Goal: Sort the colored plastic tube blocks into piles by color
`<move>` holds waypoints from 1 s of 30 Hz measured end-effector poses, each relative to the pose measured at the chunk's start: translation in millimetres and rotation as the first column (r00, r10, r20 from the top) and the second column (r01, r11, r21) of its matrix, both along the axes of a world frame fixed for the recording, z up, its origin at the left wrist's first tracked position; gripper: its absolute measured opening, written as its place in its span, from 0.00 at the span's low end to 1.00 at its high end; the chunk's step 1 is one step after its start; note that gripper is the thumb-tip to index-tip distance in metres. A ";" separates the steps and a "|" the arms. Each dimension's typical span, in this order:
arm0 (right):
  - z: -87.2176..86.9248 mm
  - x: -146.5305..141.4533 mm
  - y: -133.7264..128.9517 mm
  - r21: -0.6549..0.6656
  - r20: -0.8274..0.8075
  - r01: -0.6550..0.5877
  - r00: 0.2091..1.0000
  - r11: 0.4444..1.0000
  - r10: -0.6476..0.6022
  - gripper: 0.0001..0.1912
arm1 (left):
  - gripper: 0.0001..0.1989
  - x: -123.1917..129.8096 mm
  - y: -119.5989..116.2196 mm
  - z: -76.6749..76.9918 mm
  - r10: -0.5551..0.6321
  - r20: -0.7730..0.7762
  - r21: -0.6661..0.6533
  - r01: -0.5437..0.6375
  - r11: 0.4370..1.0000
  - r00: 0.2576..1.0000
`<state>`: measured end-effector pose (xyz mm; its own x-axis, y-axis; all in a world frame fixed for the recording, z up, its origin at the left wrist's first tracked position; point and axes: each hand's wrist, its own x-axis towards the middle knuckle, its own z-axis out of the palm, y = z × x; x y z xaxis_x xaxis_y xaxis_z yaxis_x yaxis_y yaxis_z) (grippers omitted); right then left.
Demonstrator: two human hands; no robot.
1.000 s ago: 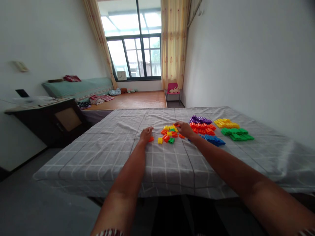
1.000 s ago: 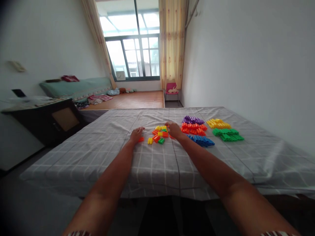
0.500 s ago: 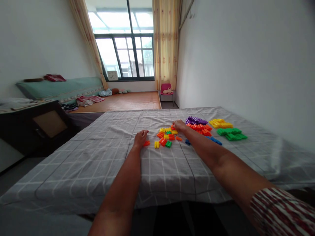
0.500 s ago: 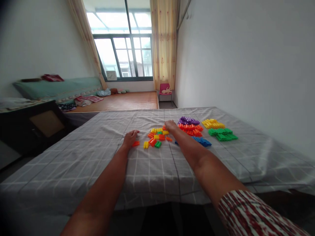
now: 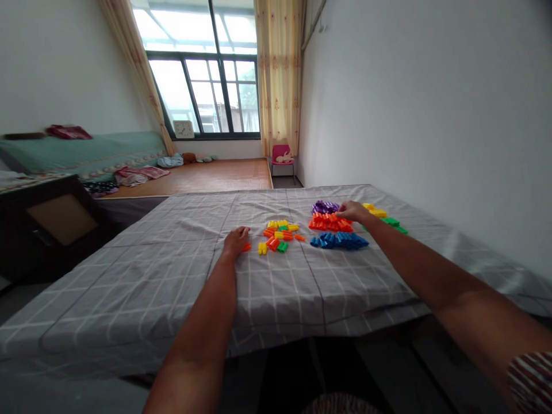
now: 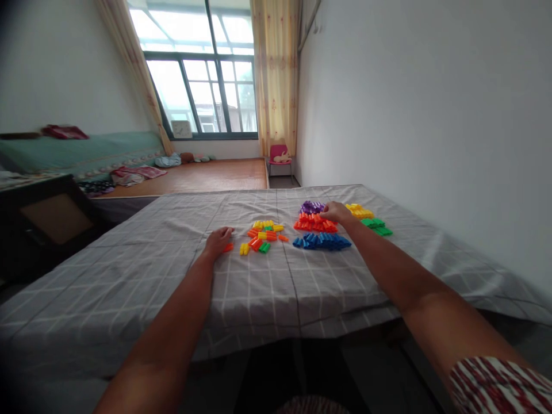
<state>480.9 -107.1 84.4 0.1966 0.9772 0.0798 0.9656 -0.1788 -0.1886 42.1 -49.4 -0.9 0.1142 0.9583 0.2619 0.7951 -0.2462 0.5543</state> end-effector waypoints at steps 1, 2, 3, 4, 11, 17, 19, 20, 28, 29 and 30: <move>-2.1 -1.3 -3.4 -0.016 0.018 0.008 1.000 1.000 -0.008 0.15 | 0.18 0.2 -0.5 0.9 0.004 -0.009 -0.004 -0.004 1.000 1.000; -3.9 -3.9 -6.0 -0.030 0.038 0.017 0.999 0.999 -0.016 0.15 | 0.18 0.2 -0.9 1.4 0.008 -0.012 -0.010 -0.008 1.000 1.000; -5.3 -7.3 -8.0 -0.042 0.064 0.029 0.998 0.999 -0.027 0.15 | 0.18 0.1 -1.2 1.7 0.013 -0.010 -0.014 -0.013 1.000 1.000; -6.1 -10.8 -9.3 -0.045 0.098 0.049 0.994 0.998 -0.044 0.16 | 0.18 -0.2 -1.5 1.6 0.017 -0.004 -0.016 -0.017 1.000 1.000; 0.0 -53.3 -6.3 0.100 0.250 -0.124 0.964 0.987 0.095 0.18 | 0.18 -1.3 -2.0 -1.8 0.021 0.026 -0.018 -0.021 1.000 0.999; -20.9 -140.4 6.8 0.035 0.160 -0.558 0.822 0.829 0.547 0.14 | 0.18 0.2 -5.4 0.6 0.023 0.043 -0.024 -0.022 0.999 0.999; -33.9 -161.4 13.7 -0.003 0.144 -0.587 0.800 0.809 0.582 0.19 | 0.18 0.1 -6.7 1.3 0.018 0.049 -0.015 -0.017 1.000 0.999; -39.3 -168.7 16.8 -0.021 0.144 -0.585 0.800 0.811 0.582 0.21 | 0.18 0.0 -7.1 1.5 0.014 0.051 -0.011 -0.013 1.000 0.999; -47.3 -179.7 13.6 -0.009 0.129 -0.589 0.800 0.808 0.585 0.23 | 0.18 -0.9 -5.2 0.8 0.001 0.071 -0.014 0.000 1.000 0.997; -48.6 -179.4 11.8 0.004 0.119 -0.603 0.792 0.798 0.598 0.24 | 0.17 -0.8 -4.9 0.7 0.001 0.072 -0.013 0.000 1.000 0.997; -50.5 -179.2 10.4 0.018 0.107 -0.610 0.789 0.792 0.605 0.24 | 0.17 -0.7 -4.6 0.8 0.001 0.069 -0.012 0.000 1.000 0.998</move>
